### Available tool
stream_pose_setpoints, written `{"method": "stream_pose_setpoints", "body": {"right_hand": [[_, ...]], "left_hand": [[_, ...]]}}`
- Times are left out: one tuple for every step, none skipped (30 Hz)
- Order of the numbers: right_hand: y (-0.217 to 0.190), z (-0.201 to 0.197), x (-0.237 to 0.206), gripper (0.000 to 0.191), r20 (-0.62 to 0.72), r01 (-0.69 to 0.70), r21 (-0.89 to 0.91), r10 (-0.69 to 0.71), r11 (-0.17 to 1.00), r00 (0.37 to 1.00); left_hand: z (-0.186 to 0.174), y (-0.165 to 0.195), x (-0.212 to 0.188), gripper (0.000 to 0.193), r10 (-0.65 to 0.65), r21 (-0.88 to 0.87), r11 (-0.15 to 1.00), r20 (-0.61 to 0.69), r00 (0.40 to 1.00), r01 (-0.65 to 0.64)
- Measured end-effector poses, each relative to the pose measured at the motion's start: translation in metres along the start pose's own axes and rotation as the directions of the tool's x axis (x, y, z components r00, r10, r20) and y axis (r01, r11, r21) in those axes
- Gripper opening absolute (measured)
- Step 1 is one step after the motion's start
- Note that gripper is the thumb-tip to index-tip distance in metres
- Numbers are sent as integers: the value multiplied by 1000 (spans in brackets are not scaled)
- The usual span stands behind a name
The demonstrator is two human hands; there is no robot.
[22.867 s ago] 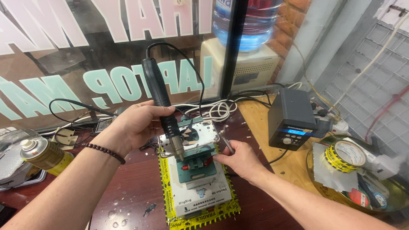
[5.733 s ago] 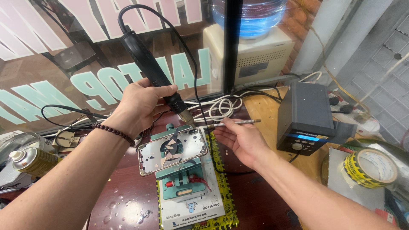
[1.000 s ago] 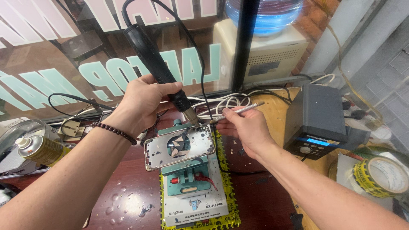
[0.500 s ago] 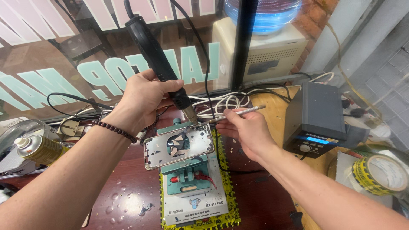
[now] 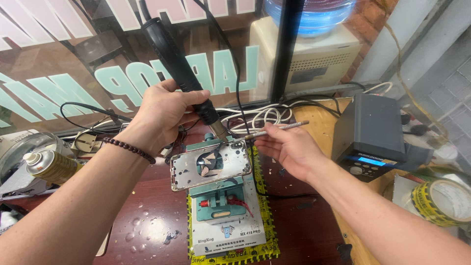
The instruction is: The person holds a hot air gun over a phone clamped in a repair fixture while prying at the phone's back cover with a small metal tool, working around the edges. They then brush debris from the fixture with a brush and lift the phone out of the clamp.
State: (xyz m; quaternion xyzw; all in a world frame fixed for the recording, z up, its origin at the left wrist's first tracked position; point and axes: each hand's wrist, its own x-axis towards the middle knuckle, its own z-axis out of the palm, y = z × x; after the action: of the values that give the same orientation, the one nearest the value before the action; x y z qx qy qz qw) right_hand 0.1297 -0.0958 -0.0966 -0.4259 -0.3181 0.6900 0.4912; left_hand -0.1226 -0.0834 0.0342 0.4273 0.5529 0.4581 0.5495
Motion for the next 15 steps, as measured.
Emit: {"method": "stream_pose_setpoints", "body": {"right_hand": [[-4,-2,-1,17,38,19,-12,-19,1000,999],[-6,-3,-2,18,40,50,-49,-48,998,998],[-8,-4,-4,19,41,84,-84,-80,993,996],[-10,-4,-5,19,44,118,-119,-114,986,993],[-10,-4,-6,20,41,126,-124,-122,984,992],[-10,-5,-8,21,38,134,-127,-130,983,991],[-9,-5,-10,22,33,141,-130,-138,981,990],[-8,-6,-11,21,19,129,-122,-128,984,992],[-7,-6,-13,21,6,118,-113,-118,987,993],[-6,-6,-14,21,-7,106,-103,-108,989,994],[-5,-6,-15,21,-11,102,-94,-103,990,995],[-4,-6,-16,20,-16,99,-85,-101,991,995],[-3,-6,-17,20,-21,98,-75,-100,992,995],[-3,-5,-19,20,-32,111,-86,-114,990,993],[-2,-4,-20,21,-42,122,-96,-127,988,991]], "left_hand": [[-2,1,-2,24,-20,12,1000,-14,1000,20],[-4,1,-4,23,-40,22,999,-29,999,41],[-5,1,-5,23,-50,19,999,-36,998,51],[-7,1,-5,23,-58,16,998,-43,997,59],[-8,0,-5,22,-66,12,998,-53,996,67],[-8,0,-4,22,-65,14,998,-49,997,65],[-9,-1,-3,23,-64,17,998,-43,997,65],[-9,-2,-2,23,-62,18,998,-37,997,63],[-8,-3,0,23,-24,15,1000,-21,1000,24],[-7,-4,2,23,13,12,1000,-4,1000,-13],[-7,-5,3,24,50,6,999,14,999,-50],[-6,-5,4,24,20,12,1000,-4,1000,-20],[-5,-5,4,24,-9,18,1000,-22,1000,10],[-2,-5,4,25,-40,23,999,-41,998,41],[0,-5,4,26,-44,20,999,-33,998,45]]}}
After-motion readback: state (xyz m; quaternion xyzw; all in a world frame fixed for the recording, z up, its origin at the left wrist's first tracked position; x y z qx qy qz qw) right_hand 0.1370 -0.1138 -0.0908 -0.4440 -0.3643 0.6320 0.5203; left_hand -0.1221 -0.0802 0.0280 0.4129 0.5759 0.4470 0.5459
